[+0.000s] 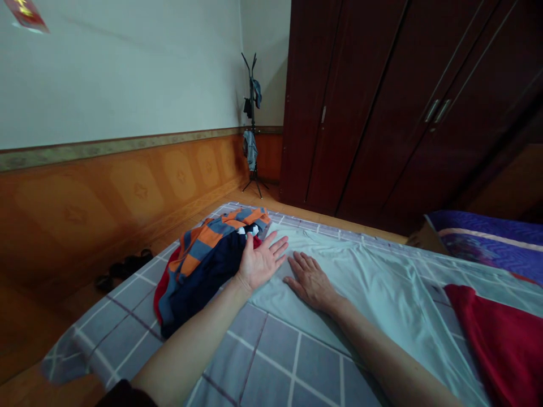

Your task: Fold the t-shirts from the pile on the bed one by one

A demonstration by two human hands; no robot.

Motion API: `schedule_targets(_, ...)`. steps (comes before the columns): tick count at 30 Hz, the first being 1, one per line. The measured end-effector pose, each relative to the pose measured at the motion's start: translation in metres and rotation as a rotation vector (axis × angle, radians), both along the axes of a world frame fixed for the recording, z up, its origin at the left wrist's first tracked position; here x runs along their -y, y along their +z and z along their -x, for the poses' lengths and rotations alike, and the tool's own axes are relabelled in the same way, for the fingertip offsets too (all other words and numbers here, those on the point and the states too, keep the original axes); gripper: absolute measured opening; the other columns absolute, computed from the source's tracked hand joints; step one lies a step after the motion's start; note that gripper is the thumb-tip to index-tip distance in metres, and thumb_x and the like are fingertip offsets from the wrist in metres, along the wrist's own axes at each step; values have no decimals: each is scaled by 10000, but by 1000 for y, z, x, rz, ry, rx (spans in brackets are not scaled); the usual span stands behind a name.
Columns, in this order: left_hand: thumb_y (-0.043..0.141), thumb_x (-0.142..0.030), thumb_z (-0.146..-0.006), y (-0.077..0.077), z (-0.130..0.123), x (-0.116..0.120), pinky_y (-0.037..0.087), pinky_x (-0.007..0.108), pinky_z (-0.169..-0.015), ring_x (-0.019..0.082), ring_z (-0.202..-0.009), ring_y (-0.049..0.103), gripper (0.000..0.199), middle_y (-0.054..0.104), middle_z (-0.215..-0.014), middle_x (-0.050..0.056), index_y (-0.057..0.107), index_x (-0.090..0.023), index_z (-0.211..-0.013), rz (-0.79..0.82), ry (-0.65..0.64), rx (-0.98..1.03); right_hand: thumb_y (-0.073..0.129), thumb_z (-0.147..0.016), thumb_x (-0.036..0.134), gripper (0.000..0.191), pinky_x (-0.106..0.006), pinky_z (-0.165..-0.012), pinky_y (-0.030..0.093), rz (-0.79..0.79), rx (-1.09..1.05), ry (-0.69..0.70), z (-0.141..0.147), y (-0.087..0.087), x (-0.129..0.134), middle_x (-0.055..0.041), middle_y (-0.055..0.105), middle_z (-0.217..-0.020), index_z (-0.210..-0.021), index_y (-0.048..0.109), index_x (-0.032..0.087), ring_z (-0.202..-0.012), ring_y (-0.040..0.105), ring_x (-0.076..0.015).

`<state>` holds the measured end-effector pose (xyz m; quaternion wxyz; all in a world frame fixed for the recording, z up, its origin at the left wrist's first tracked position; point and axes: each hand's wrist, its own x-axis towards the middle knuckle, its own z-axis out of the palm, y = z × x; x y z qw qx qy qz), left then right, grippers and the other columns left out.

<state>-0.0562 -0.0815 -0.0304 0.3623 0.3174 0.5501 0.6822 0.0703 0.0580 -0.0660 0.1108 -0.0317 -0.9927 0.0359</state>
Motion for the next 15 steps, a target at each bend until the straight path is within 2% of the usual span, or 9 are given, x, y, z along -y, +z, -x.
schedule_targets(4, -190, -650, -805, -22, 4, -6, 349, 452, -1054, 189, -1322, 390, 864, 355, -1469, 138, 90, -185, -1477, -9, -13, 239, 335, -940, 508, 610, -487, -1080, 270, 5, 4, -23, -7, 0, 1, -191, 370, -1442, -1379, 420, 93, -1342, 316, -306)
schedule_targets(7, -137, -670, -820, -31, 9, -7, 364, 439, -1054, 195, -1313, 404, 867, 313, -1482, 175, 94, -140, -1466, -44, 11, 366, 335, -937, 519, 617, -476, -1080, 282, -15, -14, -80, -29, -3, -5, -172, 385, -1438, -1389, 404, 103, -1343, 319, -293)
schedule_targets(10, -81, -675, -841, -33, 13, -7, 376, 416, -1055, 194, -1322, 391, 854, 297, -1486, 185, 126, -116, -1453, -37, 5, 407, 332, -933, 532, 624, -468, -1080, 292, -66, -25, -156, -73, -10, -22, -153, 390, -1440, -1392, 399, 114, -1344, 321, -282)
schedule_targets(15, 23, -691, -858, -28, 15, -8, 373, 370, -1062, 188, -1336, 368, 840, 268, -1499, 184, 129, -103, -1449, -28, -46, 419, 379, -902, 539, 585, -484, -1052, 344, -131, -71, -353, -175, -26, -65, -112, 430, -1421, -1371, 437, 194, -1326, 358, -276)
